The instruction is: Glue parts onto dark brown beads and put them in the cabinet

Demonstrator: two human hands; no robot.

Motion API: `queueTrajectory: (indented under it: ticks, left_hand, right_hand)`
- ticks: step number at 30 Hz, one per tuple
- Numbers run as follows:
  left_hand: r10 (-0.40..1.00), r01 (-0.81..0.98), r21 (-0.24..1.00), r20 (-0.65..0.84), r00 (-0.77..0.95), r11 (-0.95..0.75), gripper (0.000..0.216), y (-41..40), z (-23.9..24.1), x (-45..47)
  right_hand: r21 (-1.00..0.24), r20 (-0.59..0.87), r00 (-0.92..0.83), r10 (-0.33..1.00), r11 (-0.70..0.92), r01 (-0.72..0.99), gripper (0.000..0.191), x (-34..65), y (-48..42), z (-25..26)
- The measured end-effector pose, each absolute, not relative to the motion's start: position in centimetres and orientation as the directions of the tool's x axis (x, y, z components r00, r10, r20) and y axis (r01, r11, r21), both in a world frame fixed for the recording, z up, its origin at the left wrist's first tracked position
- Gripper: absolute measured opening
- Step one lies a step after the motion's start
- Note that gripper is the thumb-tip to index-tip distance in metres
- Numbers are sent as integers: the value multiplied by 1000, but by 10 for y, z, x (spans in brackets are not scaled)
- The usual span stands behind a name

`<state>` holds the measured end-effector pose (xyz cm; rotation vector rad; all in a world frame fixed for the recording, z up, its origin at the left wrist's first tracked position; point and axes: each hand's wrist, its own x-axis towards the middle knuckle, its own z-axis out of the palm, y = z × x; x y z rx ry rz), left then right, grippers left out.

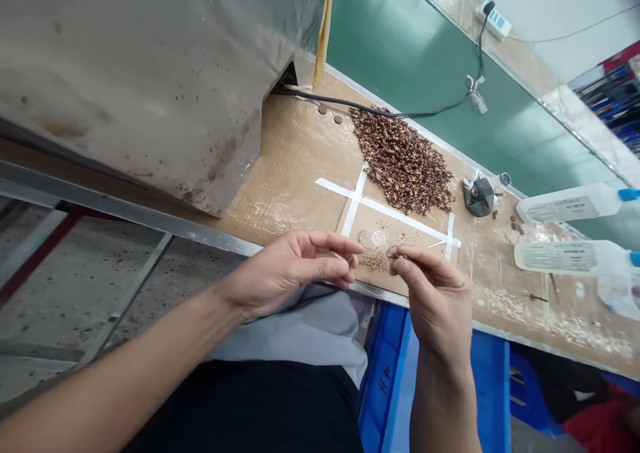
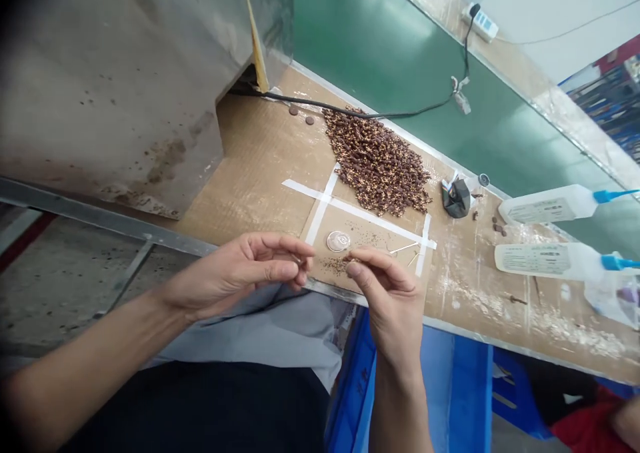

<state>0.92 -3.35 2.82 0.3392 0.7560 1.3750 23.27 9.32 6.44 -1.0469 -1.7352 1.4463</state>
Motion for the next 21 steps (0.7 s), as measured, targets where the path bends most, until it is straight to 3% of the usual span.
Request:
queueTrajectory:
  ticks: [4,7,12,21]
  left_hand:
    - [966,-706,700,-243,-93,108,21,-26,16,1]
    - [963,-706,706,-229,-142,64,24,-25,12,1]
    - [961,-724,688,-226,-159,41,25,-26,14,5]
    - [963,-714,698,-226,-149,53,25,-29,12,4]
  right_hand:
    - [-817,233,-489,840,442,369,14,228,107,68]
    - [-679,326,-567,756,605,417,16,222,111,70]
    - [-561,386,-612,690,702,438,15,217,106,70]
    - [-476,421,-634,649,753,455,16,214,96,66]
